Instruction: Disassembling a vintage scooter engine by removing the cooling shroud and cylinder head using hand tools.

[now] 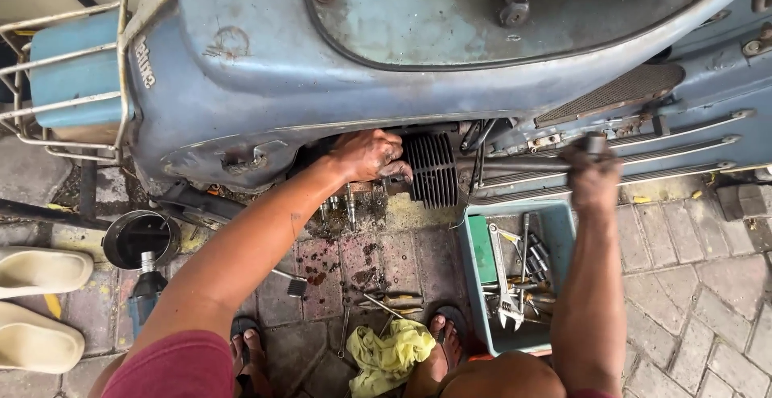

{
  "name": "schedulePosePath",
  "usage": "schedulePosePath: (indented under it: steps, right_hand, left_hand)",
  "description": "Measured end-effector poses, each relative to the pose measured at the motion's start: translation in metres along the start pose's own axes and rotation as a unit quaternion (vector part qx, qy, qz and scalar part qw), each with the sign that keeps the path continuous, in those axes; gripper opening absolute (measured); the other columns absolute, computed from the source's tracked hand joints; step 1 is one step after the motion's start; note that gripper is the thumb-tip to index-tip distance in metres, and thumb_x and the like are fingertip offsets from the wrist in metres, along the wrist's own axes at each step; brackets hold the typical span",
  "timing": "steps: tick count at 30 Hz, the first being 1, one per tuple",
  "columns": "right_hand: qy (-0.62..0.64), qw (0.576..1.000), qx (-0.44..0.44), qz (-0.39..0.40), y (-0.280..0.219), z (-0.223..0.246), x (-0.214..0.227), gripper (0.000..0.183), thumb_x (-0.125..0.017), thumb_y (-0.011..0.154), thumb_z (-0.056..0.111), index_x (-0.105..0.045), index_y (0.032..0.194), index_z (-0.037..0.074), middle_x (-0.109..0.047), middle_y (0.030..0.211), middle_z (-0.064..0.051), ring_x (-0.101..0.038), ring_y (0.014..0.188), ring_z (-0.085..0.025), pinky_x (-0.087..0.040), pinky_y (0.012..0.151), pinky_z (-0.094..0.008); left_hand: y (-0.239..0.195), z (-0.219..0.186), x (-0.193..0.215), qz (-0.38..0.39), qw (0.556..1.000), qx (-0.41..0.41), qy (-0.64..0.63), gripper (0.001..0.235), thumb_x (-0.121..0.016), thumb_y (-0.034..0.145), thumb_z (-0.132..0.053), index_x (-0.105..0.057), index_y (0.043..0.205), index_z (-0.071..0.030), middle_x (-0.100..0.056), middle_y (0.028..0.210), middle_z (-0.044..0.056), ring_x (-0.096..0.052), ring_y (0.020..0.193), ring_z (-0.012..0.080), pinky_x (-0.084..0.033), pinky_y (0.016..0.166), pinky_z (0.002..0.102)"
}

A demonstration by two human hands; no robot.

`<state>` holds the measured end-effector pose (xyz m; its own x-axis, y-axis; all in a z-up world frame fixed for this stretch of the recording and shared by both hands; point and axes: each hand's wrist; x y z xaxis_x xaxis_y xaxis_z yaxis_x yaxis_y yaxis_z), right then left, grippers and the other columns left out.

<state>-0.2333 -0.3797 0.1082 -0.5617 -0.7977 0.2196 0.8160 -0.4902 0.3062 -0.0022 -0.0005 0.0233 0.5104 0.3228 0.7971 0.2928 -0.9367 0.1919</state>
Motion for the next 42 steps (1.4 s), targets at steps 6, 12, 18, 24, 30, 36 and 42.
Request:
schedulePosePath:
  steps: [6, 12, 18, 24, 30, 36, 42]
  right_hand:
    - [-0.051, 0.990, -0.089, -0.093, -0.003, -0.021, -0.030, 0.006, -0.070, 0.094, 0.000, -0.069, 0.091, 0.006, -0.063, 0.070, -0.011, -0.053, 0.049, -0.012, -0.041, 0.042, -0.026]
    - [-0.083, 0.994, -0.066, -0.033, -0.019, 0.041, -0.058, 0.007, -0.074, 0.088, 0.002, -0.071, 0.094, 0.005, -0.067, 0.078, -0.012, -0.059, 0.069, -0.017, -0.044, 0.066, -0.031]
    - [-0.053, 0.988, -0.094, -0.107, -0.007, 0.009, -0.021, 0.005, -0.070, 0.100, -0.001, -0.067, 0.100, 0.004, -0.064, 0.079, -0.010, -0.060, 0.055, -0.015, -0.043, 0.041, -0.026]
    - [-0.120, 0.988, -0.087, -0.045, -0.004, 0.018, -0.075, 0.005, -0.070, 0.087, 0.003, -0.071, 0.087, 0.008, -0.062, 0.067, -0.009, -0.056, 0.059, -0.015, -0.042, 0.051, -0.031]
    - [-0.047, 0.988, -0.114, -0.091, -0.012, 0.051, -0.026, 0.009, -0.074, 0.091, 0.005, -0.068, 0.089, 0.012, -0.058, 0.071, -0.004, -0.049, 0.053, -0.008, -0.036, 0.044, -0.023]
    - [-0.017, 0.987, -0.143, -0.072, -0.012, 0.020, -0.083, 0.012, -0.070, 0.086, 0.000, -0.065, 0.079, 0.008, -0.054, 0.060, -0.007, -0.046, 0.043, -0.010, -0.033, 0.036, -0.027]
    - [-0.074, 0.989, -0.119, -0.034, -0.015, 0.034, -0.055, 0.003, -0.066, 0.099, 0.000, -0.067, 0.096, -0.002, -0.063, 0.072, -0.017, -0.049, 0.044, -0.016, -0.042, 0.037, -0.028]
  left_hand:
    - [-0.012, -0.048, 0.046, -0.003, 1.000, 0.015, -0.025, 0.032, -0.067, 0.101, -0.034, -0.068, 0.083, -0.007, -0.069, 0.084, 0.010, -0.069, 0.074, 0.0268, -0.059, 0.077, 0.040]
    - [-0.011, -0.033, 0.032, 0.022, 0.998, 0.052, 0.032, 0.040, -0.063, 0.102, -0.040, -0.066, 0.104, -0.001, -0.070, 0.107, 0.020, -0.069, 0.101, 0.0334, -0.058, 0.088, 0.043]
    - [-0.006, -0.010, 0.017, -0.023, 0.999, 0.005, -0.035, 0.033, -0.068, 0.099, -0.034, -0.068, 0.089, -0.003, -0.072, 0.091, 0.015, -0.070, 0.079, 0.0302, -0.060, 0.075, 0.040]
    - [-0.009, -0.029, 0.033, -0.054, 0.998, -0.042, -0.017, 0.052, -0.063, 0.099, -0.048, -0.055, 0.063, -0.012, -0.058, 0.069, 0.004, -0.060, 0.056, 0.0244, -0.048, 0.051, 0.037]
    - [-0.004, 0.001, 0.007, -0.074, 0.995, -0.067, -0.018, 0.038, -0.069, 0.099, -0.035, -0.062, 0.074, -0.006, -0.067, 0.078, 0.010, -0.068, 0.068, 0.0255, -0.058, 0.064, 0.034]
    - [-0.015, -0.045, 0.044, -0.024, 0.999, -0.042, -0.004, 0.042, -0.063, 0.102, -0.038, -0.062, 0.076, -0.006, -0.065, 0.076, 0.010, -0.065, 0.065, 0.0238, -0.058, 0.067, 0.035]
    - [-0.007, -0.010, 0.021, -0.080, 0.993, -0.083, -0.007, 0.051, -0.063, 0.100, -0.041, -0.049, 0.061, -0.011, -0.055, 0.067, 0.005, -0.063, 0.063, 0.0270, -0.051, 0.059, 0.037]
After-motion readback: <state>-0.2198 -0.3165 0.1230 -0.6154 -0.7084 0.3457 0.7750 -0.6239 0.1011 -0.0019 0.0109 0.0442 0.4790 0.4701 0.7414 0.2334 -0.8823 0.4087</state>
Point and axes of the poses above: each hand's wrist, its own y-axis towards the middle knuckle, its own x-axis out of the back of the hand, z = x × y
